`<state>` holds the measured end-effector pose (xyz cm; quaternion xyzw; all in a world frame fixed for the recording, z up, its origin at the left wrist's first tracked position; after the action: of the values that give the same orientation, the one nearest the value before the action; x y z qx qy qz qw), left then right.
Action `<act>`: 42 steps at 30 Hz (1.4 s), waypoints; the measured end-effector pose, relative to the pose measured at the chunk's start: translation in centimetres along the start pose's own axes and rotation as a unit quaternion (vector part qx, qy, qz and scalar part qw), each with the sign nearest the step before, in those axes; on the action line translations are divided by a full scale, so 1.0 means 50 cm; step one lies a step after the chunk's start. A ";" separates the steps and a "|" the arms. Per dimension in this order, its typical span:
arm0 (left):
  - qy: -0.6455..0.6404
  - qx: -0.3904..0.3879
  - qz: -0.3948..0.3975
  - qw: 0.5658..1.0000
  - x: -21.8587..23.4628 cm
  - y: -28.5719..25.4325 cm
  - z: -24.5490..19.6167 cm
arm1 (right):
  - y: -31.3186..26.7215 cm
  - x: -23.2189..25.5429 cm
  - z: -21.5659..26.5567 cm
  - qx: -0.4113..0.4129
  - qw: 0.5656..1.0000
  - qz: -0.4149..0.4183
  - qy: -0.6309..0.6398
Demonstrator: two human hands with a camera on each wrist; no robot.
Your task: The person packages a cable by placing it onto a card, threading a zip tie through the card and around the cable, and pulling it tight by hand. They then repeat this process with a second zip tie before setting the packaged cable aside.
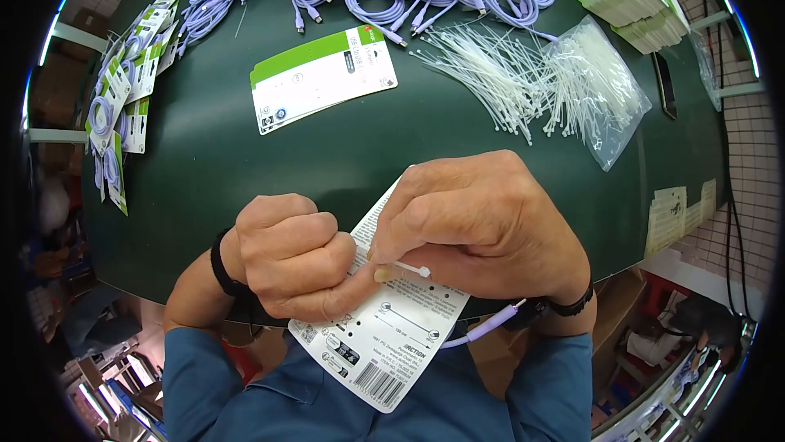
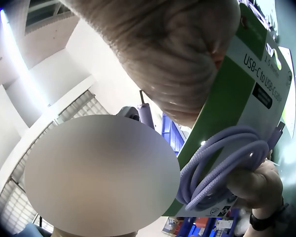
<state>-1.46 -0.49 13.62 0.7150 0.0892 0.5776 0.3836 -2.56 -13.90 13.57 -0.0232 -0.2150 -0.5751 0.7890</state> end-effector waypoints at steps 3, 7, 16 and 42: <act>0.017 0.005 -0.020 1.000 -0.001 0.001 -0.002 | -0.003 0.002 -0.013 -0.020 0.999 0.012 0.034; 0.007 0.031 -0.039 0.999 -0.002 -0.001 0.005 | 0.000 0.007 -0.021 -0.042 0.997 0.002 0.059; -0.135 0.081 -0.005 0.987 -0.003 -0.009 0.054 | -0.032 0.053 -0.090 -0.117 0.960 -0.178 0.180; -0.497 0.477 -0.393 0.608 -0.123 -0.124 0.234 | 0.003 -0.024 0.014 0.084 0.828 -0.242 -0.499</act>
<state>9.02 -4.92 4.46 0.8702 0.4204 -0.1978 0.1637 -2.95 -12.58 13.80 -0.1882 -0.6254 -0.6377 0.4084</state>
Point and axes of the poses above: each hand's wrist, its own y-axis towards the middle knuckle, its own x-axis out of the back of the hand, z = x × y, the point moved 10 cm from there along y, towards the middle knuckle, and after that the axes turned 12 degrees about z, right-handed, at the moved point
